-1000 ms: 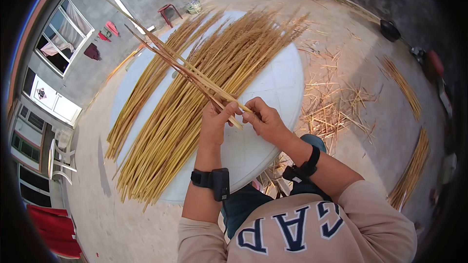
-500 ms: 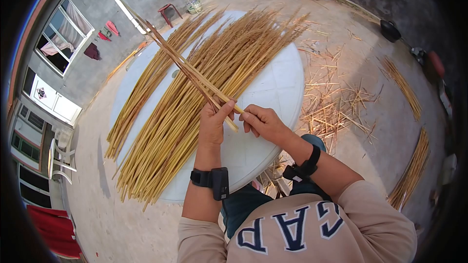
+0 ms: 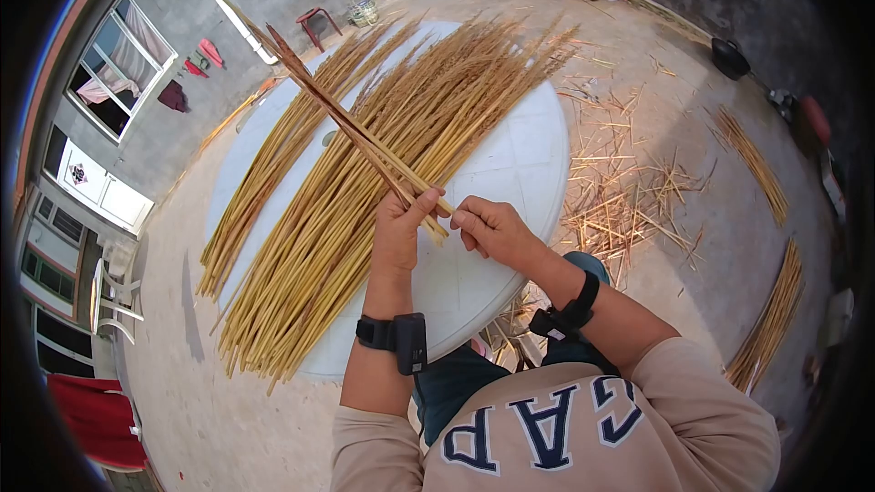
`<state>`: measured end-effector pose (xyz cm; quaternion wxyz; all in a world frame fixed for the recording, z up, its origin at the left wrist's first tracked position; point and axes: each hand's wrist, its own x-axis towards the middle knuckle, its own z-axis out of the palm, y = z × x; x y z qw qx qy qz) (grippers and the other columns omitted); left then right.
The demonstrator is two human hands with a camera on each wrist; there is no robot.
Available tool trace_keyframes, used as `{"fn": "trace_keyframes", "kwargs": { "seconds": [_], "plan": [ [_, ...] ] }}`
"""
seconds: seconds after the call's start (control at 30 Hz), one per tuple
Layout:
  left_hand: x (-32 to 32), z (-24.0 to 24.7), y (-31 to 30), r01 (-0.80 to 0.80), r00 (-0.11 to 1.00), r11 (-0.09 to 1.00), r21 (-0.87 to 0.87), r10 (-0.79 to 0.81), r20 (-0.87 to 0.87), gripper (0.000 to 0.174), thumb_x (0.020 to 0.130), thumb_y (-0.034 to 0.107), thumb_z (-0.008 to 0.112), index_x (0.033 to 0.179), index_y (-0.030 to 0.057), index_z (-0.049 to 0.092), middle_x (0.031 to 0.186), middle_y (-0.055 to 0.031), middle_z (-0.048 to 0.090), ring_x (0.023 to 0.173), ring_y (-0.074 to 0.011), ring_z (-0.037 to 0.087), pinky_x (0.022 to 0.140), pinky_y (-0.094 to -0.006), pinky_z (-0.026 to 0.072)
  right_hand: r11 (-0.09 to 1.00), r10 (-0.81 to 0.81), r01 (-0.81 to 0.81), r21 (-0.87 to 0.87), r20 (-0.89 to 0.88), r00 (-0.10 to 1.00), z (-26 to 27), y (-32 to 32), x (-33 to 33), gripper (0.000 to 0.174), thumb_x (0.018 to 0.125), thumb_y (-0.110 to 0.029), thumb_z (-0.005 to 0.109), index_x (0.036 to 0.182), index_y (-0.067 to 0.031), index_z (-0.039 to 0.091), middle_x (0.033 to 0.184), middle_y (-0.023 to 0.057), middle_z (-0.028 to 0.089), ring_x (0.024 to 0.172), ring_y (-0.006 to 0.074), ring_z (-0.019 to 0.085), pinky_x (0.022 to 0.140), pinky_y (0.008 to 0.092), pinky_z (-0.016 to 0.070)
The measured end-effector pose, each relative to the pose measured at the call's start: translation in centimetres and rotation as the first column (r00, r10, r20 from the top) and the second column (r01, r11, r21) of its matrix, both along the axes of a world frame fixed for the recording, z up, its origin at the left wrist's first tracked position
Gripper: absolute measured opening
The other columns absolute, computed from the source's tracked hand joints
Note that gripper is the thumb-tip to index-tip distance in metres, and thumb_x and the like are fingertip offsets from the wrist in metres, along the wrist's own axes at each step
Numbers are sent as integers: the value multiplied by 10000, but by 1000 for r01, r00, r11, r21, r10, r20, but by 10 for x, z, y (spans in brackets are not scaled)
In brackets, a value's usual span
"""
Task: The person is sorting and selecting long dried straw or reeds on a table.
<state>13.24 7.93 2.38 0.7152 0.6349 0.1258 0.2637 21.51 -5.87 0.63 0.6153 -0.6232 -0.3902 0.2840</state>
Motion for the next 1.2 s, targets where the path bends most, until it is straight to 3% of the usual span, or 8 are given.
{"fn": "trace_keyframes", "kwargs": {
  "seconds": [0.43,0.63,0.77,0.87,0.97,1.07,1.13,1.2],
  "plan": [
    [2,-3,-1,24,996,999,-46,-20,81,88,797,116,627,828,41,592,719,-56,614,650,-118,567,573,-229,439,990,83,-39,135,-339,937,-3,-2,4,253,934,-247,413,846,-47,542,607,-2,515,468,42,428,423,172,351],
    [3,-4,-1,14,999,999,47,-16,43,98,803,129,623,827,46,577,688,-34,584,620,-108,536,572,-220,417,994,89,-67,85,-287,954,1,-2,5,331,933,-338,412,853,-45,543,610,-12,495,487,35,407,443,166,335],
    [2,-2,-2,25,1000,999,39,-25,13,96,803,136,624,791,47,590,636,-14,556,598,-88,502,568,-223,387,996,84,-75,52,-208,974,1,0,5,291,927,-284,414,844,-37,544,606,10,518,464,51,432,426,176,356],
    [1,1,-4,53,999,998,28,-53,-6,92,803,128,618,795,42,585,626,-8,546,595,-88,496,559,-221,378,996,49,-19,85,-373,927,-1,0,5,277,928,-260,402,830,-36,534,617,30,541,443,62,443,403,184,357],
    [0,3,-6,84,996,977,198,-81,-22,97,802,123,616,803,34,579,625,-11,547,596,-91,496,550,-216,374,986,-7,87,144,-482,876,-1,1,5,254,927,-239,394,834,-35,514,635,57,560,418,68,441,379,191,350],
    [1,2,-7,77,995,981,180,-87,51,113,803,126,618,799,24,570,621,-25,546,597,-101,500,555,-211,378,977,-11,111,181,-479,878,-2,1,8,242,929,-234,388,844,-33,493,638,67,558,398,67,419,363,192,334],
    [-2,5,-4,-6,969,999,-34,14,248,123,806,130,617,792,20,565,615,-45,544,579,-109,500,525,-207,378,961,-41,191,200,-578,815,-5,1,12,239,932,-233,384,858,-30,487,639,71,553,382,64,400,349,195,320],
    [-10,11,7,-63,950,993,-95,89,298,123,816,130,607,792,19,560,616,-58,544,567,-115,499,534,-214,384,969,-46,165,183,-523,851,-6,3,11,244,934,-233,381,849,-30,487,633,66,549,378,62,392,346,194,315]
  ]
}}
